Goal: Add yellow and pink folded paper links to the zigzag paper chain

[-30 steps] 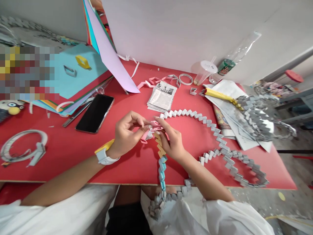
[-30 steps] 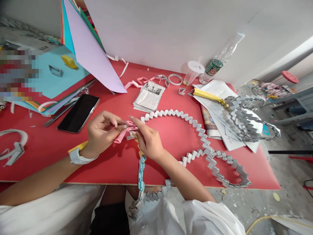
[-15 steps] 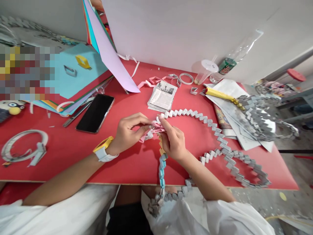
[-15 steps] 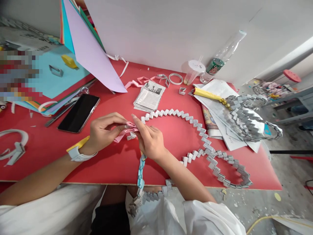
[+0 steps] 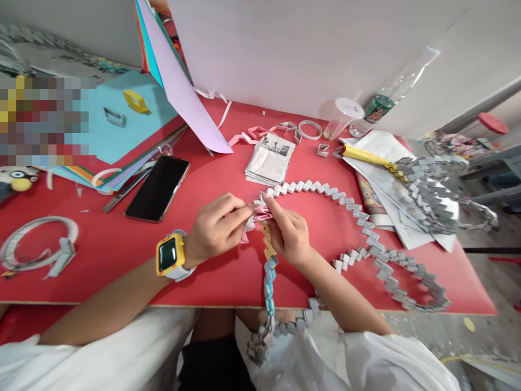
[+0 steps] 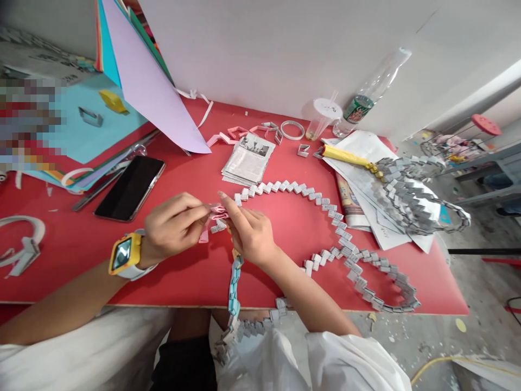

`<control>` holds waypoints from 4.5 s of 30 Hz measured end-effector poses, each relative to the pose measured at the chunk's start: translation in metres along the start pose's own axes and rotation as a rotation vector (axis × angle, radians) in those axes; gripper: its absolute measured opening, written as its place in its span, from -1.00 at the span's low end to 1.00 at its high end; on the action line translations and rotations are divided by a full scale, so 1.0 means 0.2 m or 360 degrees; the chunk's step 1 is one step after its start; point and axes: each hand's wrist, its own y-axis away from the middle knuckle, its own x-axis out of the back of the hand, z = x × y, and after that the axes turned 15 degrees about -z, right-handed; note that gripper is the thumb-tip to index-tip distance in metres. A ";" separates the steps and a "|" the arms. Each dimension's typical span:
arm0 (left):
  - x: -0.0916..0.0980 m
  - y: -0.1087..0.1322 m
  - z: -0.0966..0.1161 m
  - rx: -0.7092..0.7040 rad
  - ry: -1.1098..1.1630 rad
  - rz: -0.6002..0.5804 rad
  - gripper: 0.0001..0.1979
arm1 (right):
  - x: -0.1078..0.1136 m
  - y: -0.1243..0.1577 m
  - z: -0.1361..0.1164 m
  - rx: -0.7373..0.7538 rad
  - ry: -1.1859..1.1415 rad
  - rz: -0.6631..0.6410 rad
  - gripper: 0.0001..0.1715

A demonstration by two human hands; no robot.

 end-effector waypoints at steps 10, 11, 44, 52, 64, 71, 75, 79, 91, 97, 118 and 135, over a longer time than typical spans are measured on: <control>-0.02 -0.03 -0.01 0.0415 0.0846 -0.0070 -0.85 | -0.02 0.01 0.00 -0.0047 -0.0364 0.0048 -0.37; -0.03 -0.02 -0.02 0.0464 0.0911 -0.0085 -0.87 | -0.02 0.01 0.01 -0.0074 -0.0438 0.0019 -0.39; -0.09 -0.03 -0.05 0.0824 0.1173 -0.0073 -0.82 | -0.01 -0.03 -0.01 -0.1006 -0.2356 -0.0249 -0.56; -0.08 -0.04 -0.03 0.0865 0.1222 -0.0063 -0.85 | -0.04 -0.02 -0.01 -0.0927 -0.2053 -0.0232 -0.55; -0.08 -0.04 -0.06 0.0756 0.1455 -0.0133 -0.86 | -0.05 0.01 -0.04 -0.0772 -0.1235 -0.0132 -0.66; -0.05 -0.05 -0.04 0.0971 0.1465 -0.0061 -0.80 | -0.05 0.02 -0.06 -0.0664 -0.0968 -0.0085 -0.62; -0.05 -0.05 -0.03 0.0762 0.1240 -0.0109 -0.85 | -0.06 0.03 -0.06 -0.0718 -0.1005 -0.0106 -0.61; -0.05 -0.03 -0.04 0.0428 0.0881 -0.0147 -0.84 | -0.06 0.03 -0.05 -0.0746 -0.0934 -0.0179 -0.61; -0.06 -0.04 -0.07 0.0872 0.1275 -0.0195 -0.78 | -0.08 0.02 -0.03 -0.0699 -0.0976 -0.0153 -0.59; -0.07 -0.04 -0.04 0.1116 0.1472 -0.0137 -0.76 | -0.06 0.02 -0.04 -0.0622 -0.0703 -0.0170 -0.57; -0.05 -0.03 -0.02 0.0756 0.1129 -0.0092 -0.89 | -0.04 0.00 -0.02 -0.0674 -0.0902 -0.0114 -0.63; -0.09 -0.03 -0.01 0.0801 0.1164 0.0014 -0.87 | -0.05 0.02 -0.02 -0.0521 -0.0708 0.0122 -0.66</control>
